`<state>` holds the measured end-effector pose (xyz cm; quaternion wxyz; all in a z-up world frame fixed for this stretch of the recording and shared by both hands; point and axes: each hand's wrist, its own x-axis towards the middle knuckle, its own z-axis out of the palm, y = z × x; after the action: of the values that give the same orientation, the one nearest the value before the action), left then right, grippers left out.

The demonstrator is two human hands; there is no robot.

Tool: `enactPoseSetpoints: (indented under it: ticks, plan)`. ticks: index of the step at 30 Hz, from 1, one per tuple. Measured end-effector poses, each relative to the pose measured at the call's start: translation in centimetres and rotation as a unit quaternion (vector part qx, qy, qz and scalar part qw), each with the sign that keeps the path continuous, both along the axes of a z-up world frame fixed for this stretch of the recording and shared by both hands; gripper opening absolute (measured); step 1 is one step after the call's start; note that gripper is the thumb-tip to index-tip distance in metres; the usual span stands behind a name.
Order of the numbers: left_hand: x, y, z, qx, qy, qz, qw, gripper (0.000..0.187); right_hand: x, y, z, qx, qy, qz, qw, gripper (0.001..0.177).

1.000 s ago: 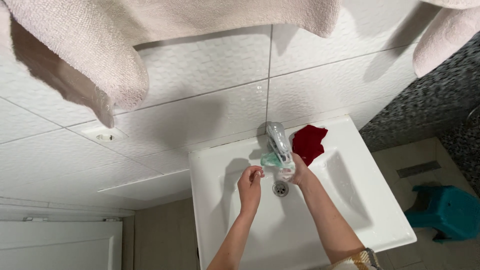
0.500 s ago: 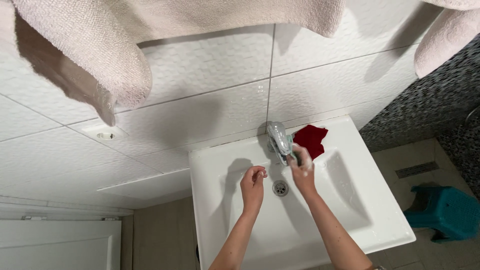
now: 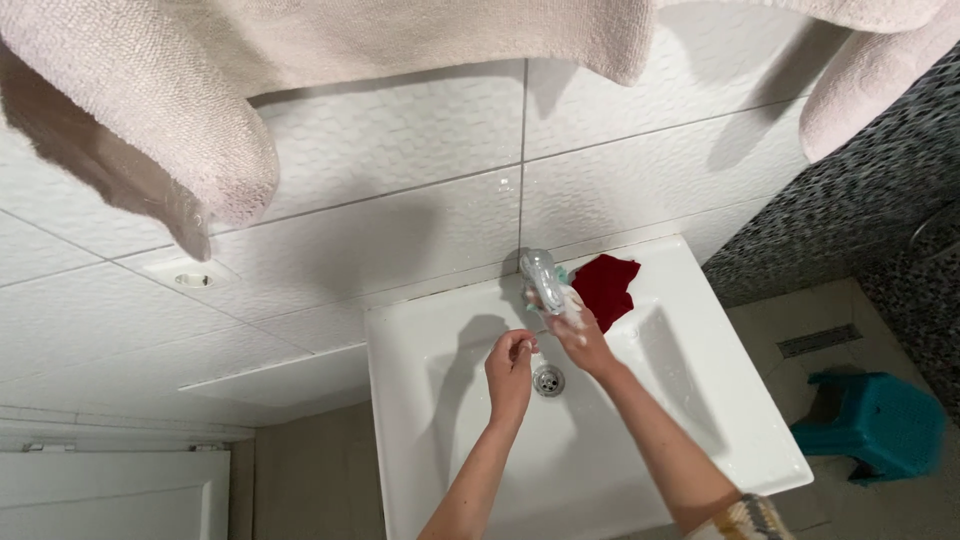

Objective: The person wipes a white bathroom sink and faucet using a green sponge and a red cloth. They scrub the basin, faucet, and surrounding tiled wall, then rinse the sponge and cloth under running water before drying the faucet.

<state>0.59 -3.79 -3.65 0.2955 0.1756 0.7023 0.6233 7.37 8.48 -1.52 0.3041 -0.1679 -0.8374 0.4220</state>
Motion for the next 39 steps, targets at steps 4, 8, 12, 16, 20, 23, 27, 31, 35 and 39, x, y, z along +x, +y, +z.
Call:
enactPoseSetpoints:
  ticks: [4,8,12,16,20,23,27,31,35,39]
  plan:
    - [-0.3,0.0,0.4,-0.006,-0.017,0.002,1.0,0.018,-1.2,0.8,-4.7,-0.252,0.04,-0.184,0.949,0.02]
    - [-0.3,-0.5,1.8,-0.026,-0.026,0.001,0.999,0.017,-1.5,0.9,-3.9,-0.337,0.157,-0.27,0.888,0.028]
    - [-1.0,-0.8,1.0,-0.003,-0.007,0.004,1.0,0.017,-1.4,2.0,0.0,-0.478,0.24,-0.297,0.791,0.047]
    - [-1.5,-1.1,0.8,-0.008,-0.013,0.005,1.0,0.018,-1.6,2.2,1.3,-0.217,0.17,-0.192,0.942,0.043]
    - [-2.3,-1.9,1.3,-0.019,-0.017,0.006,1.0,0.018,-1.6,1.4,0.0,0.191,-0.035,-0.065,0.979,0.032]
    - [-2.9,-2.3,1.6,-0.016,-0.015,0.013,1.0,0.018,-2.1,3.2,0.4,0.209,-0.089,-0.013,0.974,0.032]
    - [-3.0,-2.5,1.2,-0.016,-0.028,0.02,0.999,0.018,-5.1,7.2,-2.5,0.329,-0.062,0.007,0.942,0.029]
    - [-2.6,-2.3,0.4,-0.003,-0.024,0.033,0.999,0.017,-7.5,8.2,-0.4,0.48,-0.098,0.064,0.87,0.003]
    - [-2.8,-2.2,-0.4,0.012,-0.009,0.039,0.999,0.017,-12.2,12.2,-6.4,0.267,-0.365,0.015,0.892,0.02]
    - [-3.3,-2.7,-0.8,0.013,-0.008,0.04,0.999,0.017,-9.6,10.1,2.4,0.176,-0.307,0.144,0.924,0.015]
